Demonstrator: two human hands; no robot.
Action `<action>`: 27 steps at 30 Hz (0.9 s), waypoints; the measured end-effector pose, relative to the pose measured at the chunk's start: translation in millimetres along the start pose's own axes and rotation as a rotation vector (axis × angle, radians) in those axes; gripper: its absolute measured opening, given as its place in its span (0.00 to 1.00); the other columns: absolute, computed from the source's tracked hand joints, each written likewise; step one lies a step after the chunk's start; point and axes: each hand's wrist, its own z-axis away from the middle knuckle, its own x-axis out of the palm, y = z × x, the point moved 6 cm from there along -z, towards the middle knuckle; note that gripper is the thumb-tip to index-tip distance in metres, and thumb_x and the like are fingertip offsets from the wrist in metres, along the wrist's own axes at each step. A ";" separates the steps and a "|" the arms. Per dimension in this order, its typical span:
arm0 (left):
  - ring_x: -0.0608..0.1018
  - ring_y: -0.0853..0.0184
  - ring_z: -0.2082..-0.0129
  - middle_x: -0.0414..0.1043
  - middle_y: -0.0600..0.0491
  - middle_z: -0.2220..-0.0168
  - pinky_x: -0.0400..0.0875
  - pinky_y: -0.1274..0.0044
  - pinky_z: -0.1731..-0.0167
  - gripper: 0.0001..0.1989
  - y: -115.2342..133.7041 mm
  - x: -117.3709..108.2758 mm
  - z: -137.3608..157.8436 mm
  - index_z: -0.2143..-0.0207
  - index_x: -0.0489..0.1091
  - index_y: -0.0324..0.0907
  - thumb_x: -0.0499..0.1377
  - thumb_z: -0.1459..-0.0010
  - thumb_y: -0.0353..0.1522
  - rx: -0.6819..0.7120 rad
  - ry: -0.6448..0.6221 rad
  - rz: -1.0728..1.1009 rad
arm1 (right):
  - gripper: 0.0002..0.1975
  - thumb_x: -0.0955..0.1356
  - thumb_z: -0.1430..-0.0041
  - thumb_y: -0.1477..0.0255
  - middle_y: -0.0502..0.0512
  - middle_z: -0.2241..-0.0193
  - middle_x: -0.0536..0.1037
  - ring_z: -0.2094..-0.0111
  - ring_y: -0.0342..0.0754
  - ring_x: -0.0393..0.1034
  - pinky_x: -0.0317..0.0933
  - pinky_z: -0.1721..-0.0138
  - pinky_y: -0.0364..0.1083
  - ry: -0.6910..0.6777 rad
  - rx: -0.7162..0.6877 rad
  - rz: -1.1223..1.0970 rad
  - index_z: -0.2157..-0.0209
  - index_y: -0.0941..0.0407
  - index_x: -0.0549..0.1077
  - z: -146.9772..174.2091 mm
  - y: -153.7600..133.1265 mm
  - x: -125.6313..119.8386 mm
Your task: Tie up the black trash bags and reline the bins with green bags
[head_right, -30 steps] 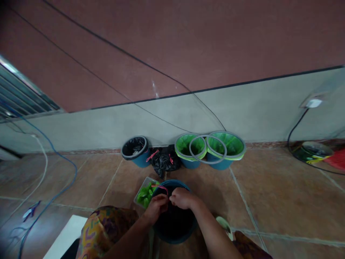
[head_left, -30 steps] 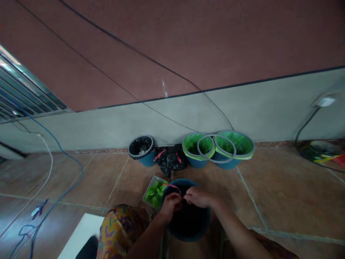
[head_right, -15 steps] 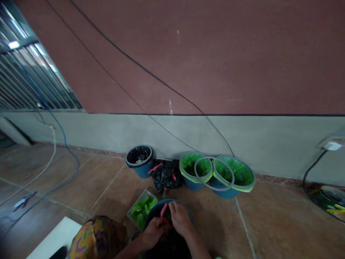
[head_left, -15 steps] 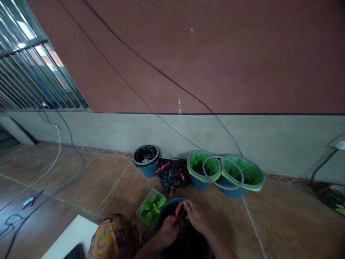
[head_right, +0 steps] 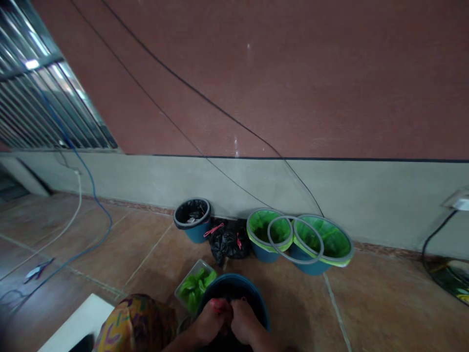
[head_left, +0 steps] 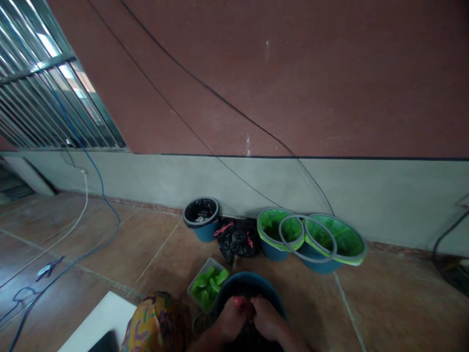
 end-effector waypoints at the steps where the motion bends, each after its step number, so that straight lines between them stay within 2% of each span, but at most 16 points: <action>1: 0.69 0.71 0.81 0.69 0.55 0.79 0.63 0.78 0.79 0.05 -1.3 -1.4 -1.1 0.77 0.69 0.40 0.53 0.56 0.27 -0.016 0.037 -0.007 | 0.17 0.62 0.48 0.83 0.65 0.60 0.82 0.56 0.54 0.76 0.62 0.56 0.46 0.012 0.008 0.042 0.61 0.61 0.79 -1.6 3.6 0.2; 3: 0.69 0.71 0.82 0.70 0.55 0.80 0.62 0.78 0.79 0.05 -4.4 -3.1 -3.2 0.77 0.68 0.40 0.53 0.57 0.27 -0.051 0.091 -0.018 | 0.17 0.62 0.48 0.83 0.65 0.60 0.82 0.56 0.54 0.76 0.62 0.56 0.46 0.031 0.013 0.090 0.62 0.61 0.79 -4.5 9.1 0.9; 8: 0.68 0.71 0.84 0.69 0.56 0.81 0.61 0.78 0.80 0.02 -9.0 -2.5 -6.3 0.77 0.67 0.41 0.55 0.58 0.28 -0.096 0.133 0.012 | 0.14 0.63 0.45 0.80 0.63 0.62 0.83 0.57 0.54 0.77 0.62 0.57 0.46 0.072 0.065 0.149 0.65 0.59 0.81 -3.7 10.3 -5.5; 11: 0.68 0.71 0.84 0.70 0.56 0.81 0.61 0.77 0.80 0.03 -9.8 -2.6 -5.7 0.76 0.67 0.42 0.56 0.59 0.28 -0.116 0.144 0.067 | 0.14 0.64 0.44 0.78 0.61 0.61 0.84 0.56 0.53 0.77 0.63 0.58 0.45 0.074 0.084 0.197 0.65 0.57 0.82 1.3 5.4 -15.9; 16: 0.71 0.69 0.83 0.72 0.55 0.80 0.62 0.77 0.81 0.04 -0.9 -5.3 -1.4 0.75 0.68 0.41 0.57 0.57 0.32 -0.081 0.107 0.070 | 0.13 0.64 0.44 0.77 0.63 0.67 0.84 0.62 0.54 0.78 0.61 0.65 0.47 0.032 0.112 0.198 0.71 0.58 0.82 4.9 14.0 -32.7; 22: 0.72 0.72 0.85 0.73 0.56 0.81 0.63 0.80 0.82 0.06 -0.4 -5.4 -4.9 0.74 0.68 0.40 0.62 0.56 0.32 -0.100 0.118 0.144 | 0.14 0.63 0.41 0.76 0.62 0.62 0.84 0.59 0.52 0.77 0.61 0.61 0.46 0.053 0.064 0.211 0.66 0.58 0.82 5.0 19.4 -47.8; 25: 0.73 0.73 0.84 0.74 0.56 0.80 0.65 0.81 0.81 0.09 -4.1 -3.7 -6.3 0.74 0.70 0.39 0.65 0.55 0.35 -0.116 0.119 0.215 | 0.14 0.63 0.40 0.75 0.64 0.61 0.83 0.58 0.54 0.77 0.62 0.59 0.47 0.048 0.110 0.240 0.66 0.58 0.81 7.0 20.9 -50.0; 27: 0.74 0.73 0.83 0.75 0.55 0.79 0.66 0.81 0.81 0.12 -6.3 -3.6 -5.9 0.73 0.71 0.39 0.67 0.56 0.37 -0.120 0.122 0.257 | 0.13 0.65 0.43 0.76 0.65 0.57 0.82 0.54 0.55 0.76 0.63 0.56 0.47 0.043 0.137 0.216 0.60 0.58 0.81 7.9 21.2 -47.5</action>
